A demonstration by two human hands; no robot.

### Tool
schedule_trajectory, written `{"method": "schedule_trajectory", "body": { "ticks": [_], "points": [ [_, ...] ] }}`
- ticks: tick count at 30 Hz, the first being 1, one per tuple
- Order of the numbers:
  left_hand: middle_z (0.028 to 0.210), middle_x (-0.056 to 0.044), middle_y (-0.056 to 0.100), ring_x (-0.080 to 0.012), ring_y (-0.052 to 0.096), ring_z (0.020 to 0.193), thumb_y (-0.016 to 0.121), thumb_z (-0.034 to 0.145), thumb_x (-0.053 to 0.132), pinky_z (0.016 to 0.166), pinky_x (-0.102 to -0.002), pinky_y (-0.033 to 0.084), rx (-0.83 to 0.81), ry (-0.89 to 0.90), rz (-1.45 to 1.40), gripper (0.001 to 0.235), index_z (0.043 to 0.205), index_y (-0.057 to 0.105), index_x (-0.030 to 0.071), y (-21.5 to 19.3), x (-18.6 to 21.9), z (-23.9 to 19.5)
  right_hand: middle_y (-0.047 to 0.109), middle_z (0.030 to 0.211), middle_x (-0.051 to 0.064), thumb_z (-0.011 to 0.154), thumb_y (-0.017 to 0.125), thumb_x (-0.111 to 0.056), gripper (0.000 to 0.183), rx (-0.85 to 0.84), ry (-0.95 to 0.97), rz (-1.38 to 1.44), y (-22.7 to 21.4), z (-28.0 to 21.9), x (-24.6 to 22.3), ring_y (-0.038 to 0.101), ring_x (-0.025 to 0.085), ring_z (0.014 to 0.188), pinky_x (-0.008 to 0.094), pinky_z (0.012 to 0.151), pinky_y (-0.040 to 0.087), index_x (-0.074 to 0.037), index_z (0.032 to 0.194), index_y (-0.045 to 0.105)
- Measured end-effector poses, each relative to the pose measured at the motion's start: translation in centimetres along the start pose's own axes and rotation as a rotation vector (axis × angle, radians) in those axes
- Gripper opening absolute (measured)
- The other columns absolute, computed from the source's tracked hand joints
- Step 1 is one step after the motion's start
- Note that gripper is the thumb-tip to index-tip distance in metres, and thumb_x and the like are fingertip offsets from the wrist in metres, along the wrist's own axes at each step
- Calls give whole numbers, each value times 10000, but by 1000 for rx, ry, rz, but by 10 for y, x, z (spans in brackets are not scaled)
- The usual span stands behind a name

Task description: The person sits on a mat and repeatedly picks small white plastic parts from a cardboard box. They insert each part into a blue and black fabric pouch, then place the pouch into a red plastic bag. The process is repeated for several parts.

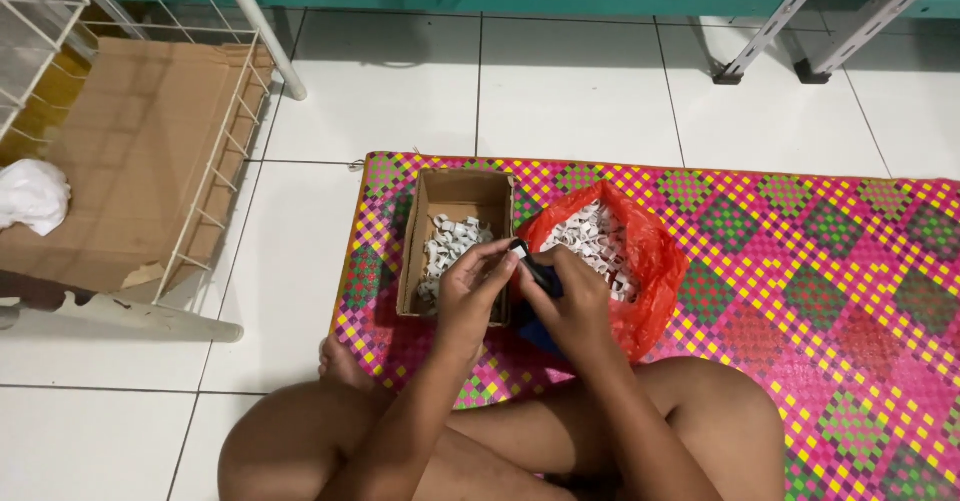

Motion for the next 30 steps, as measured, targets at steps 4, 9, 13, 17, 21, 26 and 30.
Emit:
{"method": "schedule_trajectory", "body": {
  "ticks": [4, 9, 13, 17, 21, 26, 30],
  "points": [
    [1010, -100, 735, -119, 625, 957, 776, 839, 176, 897, -269, 504, -28, 2, -1, 352, 1141, 722, 2, -1, 2, 2, 656, 649, 159, 836, 783, -134, 138, -62, 184, 127, 2, 5, -1, 655, 339, 591, 386, 553, 480, -44, 881, 689],
    [1020, -73, 722, -93, 613, 986, 729, 881, 174, 933, -269, 499, -172, 0, -64, 348, 1190, 701, 16, 2, 4, 3, 563, 558, 27, 929, 626, -145, 142, -175, 700, 799, 18, -4, 20, 493, 89, 548, 224, 571, 415, -41, 854, 687],
    [1029, -51, 720, -75, 611, 984, 712, 891, 134, 936, -256, 496, -233, -2, -82, 313, 1183, 702, 23, 8, 7, 2, 465, 527, 10, 876, 645, -185, 118, -161, 953, 1226, 32, -19, 36, 433, 100, 477, 259, 540, 370, -73, 881, 608],
    [1030, -59, 705, -91, 601, 981, 692, 906, 121, 938, -267, 493, -271, -15, -124, 318, 1202, 684, 4, 5, -5, 4, 397, 589, -55, 933, 541, -213, 157, -278, 1044, 1599, 43, -29, 45, 359, 71, 492, 244, 545, 323, -59, 941, 572],
    [1054, -72, 710, -101, 611, 983, 694, 904, 120, 936, -266, 491, -290, -12, -116, 324, 1205, 682, 2, 5, -2, 4, 366, 605, -62, 963, 513, -233, 180, -300, 976, 1663, 48, -32, 54, 311, 52, 495, 241, 545, 312, -56, 942, 537],
    [1057, -56, 714, -80, 612, 983, 696, 905, 115, 933, -253, 489, -252, 11, -107, 314, 1200, 684, 8, 6, 4, 4, 414, 561, -5, 918, 620, -142, 136, -187, 770, 1123, 30, -11, 34, 415, 86, 471, 227, 514, 358, -30, 853, 580],
    [1084, -90, 723, -107, 638, 984, 708, 893, 104, 930, -271, 496, -207, 32, -91, 324, 1197, 670, -1, 0, -4, 10, 582, 552, 44, 846, 727, -71, 41, -133, 525, 513, 8, 4, 34, 487, 89, 555, 221, 573, 399, -57, 829, 692]
  ]
}}
Point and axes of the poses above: each hand's wrist, its own z-axis towards the middle knuckle, its own y-axis out of the palm, x = y × z, the point moved 4 cm from there along z, towards the middle knuckle
